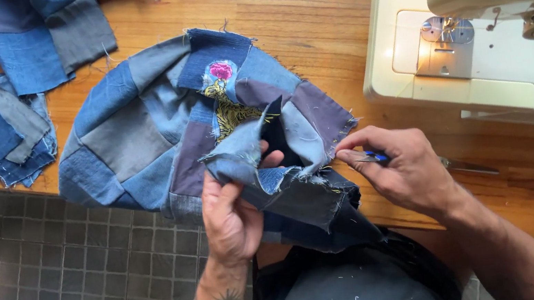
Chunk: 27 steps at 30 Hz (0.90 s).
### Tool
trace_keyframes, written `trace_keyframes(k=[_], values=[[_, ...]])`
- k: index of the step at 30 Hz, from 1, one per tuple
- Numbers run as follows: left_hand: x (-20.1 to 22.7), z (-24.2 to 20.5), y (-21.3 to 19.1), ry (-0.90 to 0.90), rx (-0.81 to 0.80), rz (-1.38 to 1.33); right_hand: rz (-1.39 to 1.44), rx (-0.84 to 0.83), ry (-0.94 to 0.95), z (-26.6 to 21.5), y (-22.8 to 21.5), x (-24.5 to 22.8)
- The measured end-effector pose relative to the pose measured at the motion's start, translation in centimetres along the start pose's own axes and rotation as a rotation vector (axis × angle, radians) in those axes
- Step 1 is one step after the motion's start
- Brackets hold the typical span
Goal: Cutting and arranging denim fabric patches for a sewing project
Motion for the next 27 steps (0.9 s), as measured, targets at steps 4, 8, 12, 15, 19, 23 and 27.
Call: trace_keyframes(k=[4,8,12,15,19,23,27], values=[[-0.4,-1.1,1.0,-0.007,0.021,-0.022,-0.047,-0.036,-0.064,-1.6,0.3,-0.7],[-0.8,-1.6,0.7,0.046,-0.012,0.013,0.047,-0.029,0.085,-2.6,1.3,-1.2],[-0.9,-0.8,-0.5,0.248,0.015,0.214,-0.142,-0.109,0.134,-2.5,1.8,-0.1],[-0.3,1.0,-2.1,0.502,0.068,0.688,-0.225,-0.142,0.192,-3.5,2.5,1.0],[0.4,1.4,-0.1,0.629,0.119,1.039,-0.272,-0.085,0.197,-4.7,2.6,1.6],[-2.7,0.1,-3.4,0.719,0.140,0.818,-0.170,0.115,0.288,-5.4,2.0,1.8],[-2.3,-4.7,-2.5,0.803,-0.489,1.337,0.454,0.218,0.509,-6.6,-0.1,1.5]])
Point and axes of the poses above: each hand's wrist, its own z-axis towards the middle knuckle, its own y-axis out of the palm, x = y × z, the point moved 1 cm from there along z, towards the middle knuckle, and after that the axes turned 5 degrees about -y, right-handed, at the moved point
